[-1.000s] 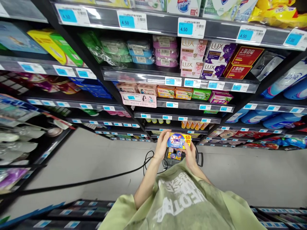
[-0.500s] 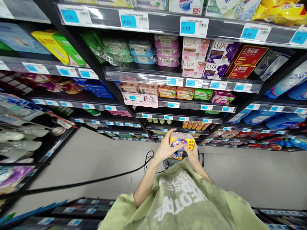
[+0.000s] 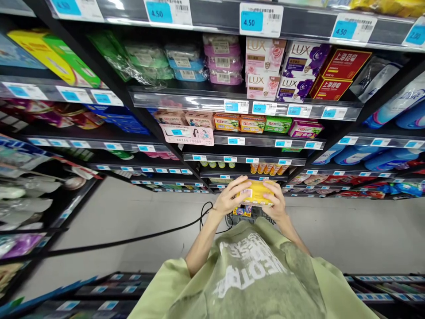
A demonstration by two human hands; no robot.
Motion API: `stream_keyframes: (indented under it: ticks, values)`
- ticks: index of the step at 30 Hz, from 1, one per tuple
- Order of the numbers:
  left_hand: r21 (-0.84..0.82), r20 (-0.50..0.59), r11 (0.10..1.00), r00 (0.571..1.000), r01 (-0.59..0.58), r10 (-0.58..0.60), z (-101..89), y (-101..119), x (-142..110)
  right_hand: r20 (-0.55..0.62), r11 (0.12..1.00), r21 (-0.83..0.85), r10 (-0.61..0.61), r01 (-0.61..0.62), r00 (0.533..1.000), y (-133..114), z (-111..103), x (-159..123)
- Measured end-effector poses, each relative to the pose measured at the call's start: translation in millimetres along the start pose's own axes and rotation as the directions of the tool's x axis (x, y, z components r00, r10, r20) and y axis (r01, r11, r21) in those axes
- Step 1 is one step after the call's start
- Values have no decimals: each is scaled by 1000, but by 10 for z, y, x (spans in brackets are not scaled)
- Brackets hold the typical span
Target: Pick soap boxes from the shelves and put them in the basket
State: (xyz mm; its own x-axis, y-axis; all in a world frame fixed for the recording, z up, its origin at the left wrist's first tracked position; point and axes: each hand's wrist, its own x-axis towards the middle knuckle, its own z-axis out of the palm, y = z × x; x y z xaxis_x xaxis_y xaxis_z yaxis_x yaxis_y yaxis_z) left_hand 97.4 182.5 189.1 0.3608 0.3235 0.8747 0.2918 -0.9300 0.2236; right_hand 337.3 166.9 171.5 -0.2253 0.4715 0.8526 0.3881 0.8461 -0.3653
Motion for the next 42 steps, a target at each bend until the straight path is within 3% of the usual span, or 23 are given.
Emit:
stream_keyframes:
  ticks: [3, 6, 11, 15, 18, 21, 25, 30, 33, 36, 40, 42]
  values:
    - [111, -38, 989, 994, -99, 103, -50, 32, 4, -41, 995, -74, -73, 69, 996, 1, 24, -34]
    - [161, -55, 980, 991, -115, 125, -84, 54, 13, -40, 991, -112, -84, 80, 996, 12, 66, -70]
    - [124, -53, 990, 996, -67, 74, -114, 12, -50, -37, 996, -84, -33, 30, 999, 46, 122, -77]
    - [56, 46, 998, 998, 38, -41, -206, -56, -151, 102, 992, 9, 122, -123, 987, 26, 69, -29]
    - [45, 183, 992, 976, 114, -120, -284, -88, -241, 278, 950, 24, 292, -311, 915, -25, 0, -42]
    - [16, 226, 977, 951, 211, -209, -308, -92, -347, 367, 901, -59, 419, -429, 830, -103, -12, -125]
    - [-83, 256, 920, 901, 382, -351, -281, -97, -479, 351, 842, -134, 534, -523, 769, -218, 74, -249]
    - [-171, 396, 775, 763, 608, -511, -242, -174, -610, 315, 775, -237, 632, -586, 709, -304, 147, -323]
    - [-216, 463, 727, 724, 652, -511, -166, -250, -709, 320, 807, -304, 587, -506, 744, -326, 139, -354]
    - [-191, 542, 761, 713, 621, -445, -2, -279, -789, 334, 852, -351, 502, -389, 798, -338, 120, -403]
    - [-14, 657, 855, 649, 519, -383, 344, -135, -802, 332, 803, -493, 530, -336, 780, -324, 89, -523]
    - [47, 657, 884, 652, 465, -378, 541, -16, -816, 315, 778, -539, 542, -324, 779, -292, 72, -601]
